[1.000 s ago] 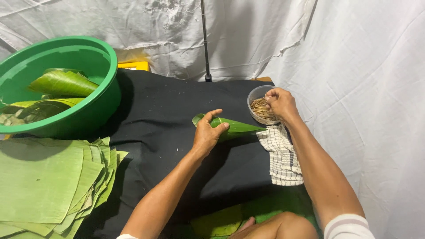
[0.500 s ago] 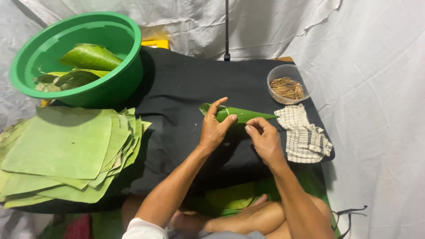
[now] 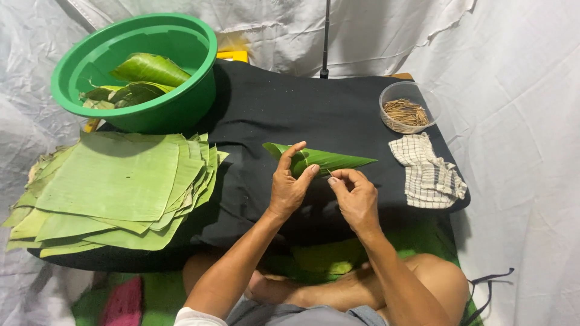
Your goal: Cleaning banana leaves with a cloth and folding them into cone shapes for food packaging.
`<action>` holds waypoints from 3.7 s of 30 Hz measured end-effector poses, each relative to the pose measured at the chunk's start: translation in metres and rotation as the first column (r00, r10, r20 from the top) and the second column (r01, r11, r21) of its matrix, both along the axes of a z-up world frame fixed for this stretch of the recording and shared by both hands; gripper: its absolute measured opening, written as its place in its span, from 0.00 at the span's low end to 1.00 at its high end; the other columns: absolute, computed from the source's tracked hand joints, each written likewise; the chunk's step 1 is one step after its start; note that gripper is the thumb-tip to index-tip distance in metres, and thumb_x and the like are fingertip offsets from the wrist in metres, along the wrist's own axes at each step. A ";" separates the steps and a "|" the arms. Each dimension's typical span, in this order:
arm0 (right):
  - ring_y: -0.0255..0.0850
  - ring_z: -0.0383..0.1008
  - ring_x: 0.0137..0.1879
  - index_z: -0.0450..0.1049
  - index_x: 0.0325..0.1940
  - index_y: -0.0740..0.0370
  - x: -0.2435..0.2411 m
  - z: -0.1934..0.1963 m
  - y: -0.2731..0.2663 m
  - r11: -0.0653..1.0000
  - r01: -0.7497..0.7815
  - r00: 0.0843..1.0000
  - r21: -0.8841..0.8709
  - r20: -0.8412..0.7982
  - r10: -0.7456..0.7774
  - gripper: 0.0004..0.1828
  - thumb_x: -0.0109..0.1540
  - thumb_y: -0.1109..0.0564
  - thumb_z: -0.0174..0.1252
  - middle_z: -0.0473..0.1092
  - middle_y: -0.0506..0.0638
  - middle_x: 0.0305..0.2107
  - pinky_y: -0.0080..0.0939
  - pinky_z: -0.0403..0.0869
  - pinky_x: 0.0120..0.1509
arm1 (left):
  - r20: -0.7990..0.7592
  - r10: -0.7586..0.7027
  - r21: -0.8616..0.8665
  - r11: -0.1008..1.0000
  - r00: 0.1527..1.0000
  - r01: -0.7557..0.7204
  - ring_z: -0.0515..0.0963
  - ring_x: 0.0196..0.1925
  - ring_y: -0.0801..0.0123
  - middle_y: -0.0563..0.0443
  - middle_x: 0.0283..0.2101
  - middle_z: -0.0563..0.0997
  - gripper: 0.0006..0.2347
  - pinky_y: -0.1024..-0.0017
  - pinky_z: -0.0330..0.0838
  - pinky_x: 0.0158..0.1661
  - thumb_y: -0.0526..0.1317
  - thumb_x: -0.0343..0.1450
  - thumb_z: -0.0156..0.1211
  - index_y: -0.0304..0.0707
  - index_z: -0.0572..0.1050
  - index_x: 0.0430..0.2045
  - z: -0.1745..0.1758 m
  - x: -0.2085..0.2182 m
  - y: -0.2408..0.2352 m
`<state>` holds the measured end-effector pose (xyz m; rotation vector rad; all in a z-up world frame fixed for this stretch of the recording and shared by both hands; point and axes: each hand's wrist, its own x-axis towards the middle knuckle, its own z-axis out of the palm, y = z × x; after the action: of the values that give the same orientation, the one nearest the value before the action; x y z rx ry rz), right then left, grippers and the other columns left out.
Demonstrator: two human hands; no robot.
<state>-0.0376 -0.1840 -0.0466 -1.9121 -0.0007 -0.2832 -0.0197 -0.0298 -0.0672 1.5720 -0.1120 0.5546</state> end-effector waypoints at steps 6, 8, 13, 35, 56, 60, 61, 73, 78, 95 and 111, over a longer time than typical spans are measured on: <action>0.39 0.75 0.22 0.84 0.39 0.62 -0.009 0.008 0.014 0.995 0.011 0.997 0.103 -0.071 -0.004 0.05 0.59 0.61 0.67 0.77 0.57 0.25 0.36 0.76 0.25 | 0.040 0.033 0.036 0.999 0.999 -0.035 0.79 0.59 0.64 0.46 0.50 0.85 0.23 0.63 0.72 0.58 0.35 0.67 0.73 0.45 0.76 0.57 0.000 -0.015 0.007; 0.39 0.75 0.21 0.84 0.39 0.63 -0.010 0.005 0.018 0.994 0.023 0.997 0.109 -0.074 -0.015 0.06 0.59 0.62 0.67 0.77 0.57 0.25 0.35 0.76 0.24 | 0.053 0.026 0.064 0.998 0.998 -0.029 0.82 0.54 0.60 0.43 0.45 0.86 0.22 0.62 0.76 0.53 0.34 0.67 0.73 0.45 0.76 0.56 0.005 -0.020 0.009; 0.37 0.73 0.19 0.83 0.39 0.65 -0.010 0.002 0.026 0.987 0.056 0.995 0.148 -0.085 -0.044 0.06 0.58 0.63 0.66 0.77 0.57 0.24 0.36 0.75 0.20 | 0.184 0.019 0.189 0.980 0.983 -0.055 0.86 0.42 0.53 0.39 0.34 0.87 0.20 0.62 0.82 0.37 0.29 0.66 0.71 0.45 0.76 0.52 0.012 -0.024 0.014; 0.37 0.77 0.33 0.78 0.46 0.72 -0.007 -0.037 0.042 0.803 0.027 0.997 0.595 0.042 -0.065 0.09 0.62 0.71 0.61 0.72 0.55 0.28 0.39 0.84 0.36 | -0.319 0.058 -0.457 0.865 0.946 -0.208 0.82 0.35 0.66 0.40 0.35 0.82 0.22 0.70 0.82 0.35 0.31 0.60 0.76 0.35 0.80 0.48 0.027 -0.017 -0.012; 0.40 0.79 0.26 0.67 0.38 0.64 0.004 -0.048 0.031 0.738 0.120 0.991 0.664 -0.128 -0.046 0.15 0.58 0.67 0.69 0.76 0.58 0.27 0.40 0.83 0.31 | -0.339 -0.007 -0.401 0.906 0.941 -0.138 0.82 0.35 0.70 0.41 0.35 0.84 0.19 0.73 0.81 0.36 0.30 0.59 0.76 0.36 0.82 0.45 0.019 -0.016 0.000; 0.38 0.73 0.27 0.75 0.35 0.56 -0.004 -0.012 0.009 0.981 0.189 0.975 0.033 0.113 -0.192 0.18 0.53 0.52 0.79 0.74 0.50 0.22 0.39 0.72 0.31 | -0.252 -0.031 -0.125 0.992 0.967 -0.001 0.81 0.40 0.66 0.45 0.39 0.83 0.23 0.67 0.79 0.43 0.33 0.60 0.76 0.43 0.80 0.51 0.022 -0.006 0.025; 0.38 0.73 0.27 0.75 0.35 0.56 0.000 -0.008 0.003 0.982 0.187 0.975 0.034 0.114 -0.190 0.18 0.53 0.52 0.79 0.74 0.50 0.22 0.39 0.72 0.31 | -0.251 -0.029 -0.124 0.992 0.967 -0.003 0.81 0.40 0.66 0.45 0.39 0.83 0.23 0.67 0.79 0.43 0.33 0.60 0.76 0.43 0.80 0.51 0.023 0.000 0.035; 0.42 0.82 0.39 0.71 0.66 0.66 0.009 -0.036 0.001 0.834 -0.257 0.889 0.489 -0.218 0.402 0.28 0.62 0.60 0.64 0.79 0.58 0.42 0.42 0.84 0.44 | -0.327 -0.383 0.010 0.913 0.864 0.408 0.87 0.33 0.55 0.35 0.32 0.86 0.41 0.61 0.83 0.39 0.32 0.58 0.80 0.47 0.65 0.69 0.056 0.050 0.090; 0.49 0.83 0.39 0.70 0.66 0.70 0.013 -0.044 -0.001 0.787 -0.154 0.922 0.597 -0.200 0.332 0.26 0.63 0.63 0.63 0.78 0.60 0.42 0.46 0.85 0.42 | -0.190 0.038 -0.234 0.969 0.981 -0.083 0.82 0.36 0.66 0.38 0.33 0.83 0.28 0.70 0.81 0.37 0.37 0.65 0.74 0.36 0.71 0.61 0.023 0.063 0.100; 0.41 0.78 0.46 0.74 0.60 0.66 0.013 -0.044 0.004 0.758 -0.032 0.965 0.651 -0.178 0.194 0.22 0.63 0.59 0.65 0.74 0.52 0.42 0.48 0.82 0.50 | -0.217 -0.260 -0.354 0.919 0.941 0.173 0.80 0.53 0.54 0.32 0.54 0.78 0.43 0.58 0.76 0.54 0.35 0.60 0.79 0.29 0.57 0.70 -0.013 0.007 0.016; 0.58 0.66 0.70 0.80 0.48 0.58 0.020 0.007 -0.016 0.945 -0.105 0.888 -0.309 0.399 0.229 0.27 0.51 0.44 0.77 0.70 0.56 0.58 0.57 0.61 0.76 | -0.321 -0.451 -0.114 0.891 0.833 0.439 0.81 0.52 0.42 0.33 0.57 0.78 0.36 0.51 0.82 0.42 0.35 0.60 0.79 0.40 0.69 0.66 0.009 -0.003 0.061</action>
<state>-0.0172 -0.2004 -0.0395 -2.0744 -0.5294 -0.6102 -0.0227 0.0309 -0.0586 1.5178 -0.1988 -0.0872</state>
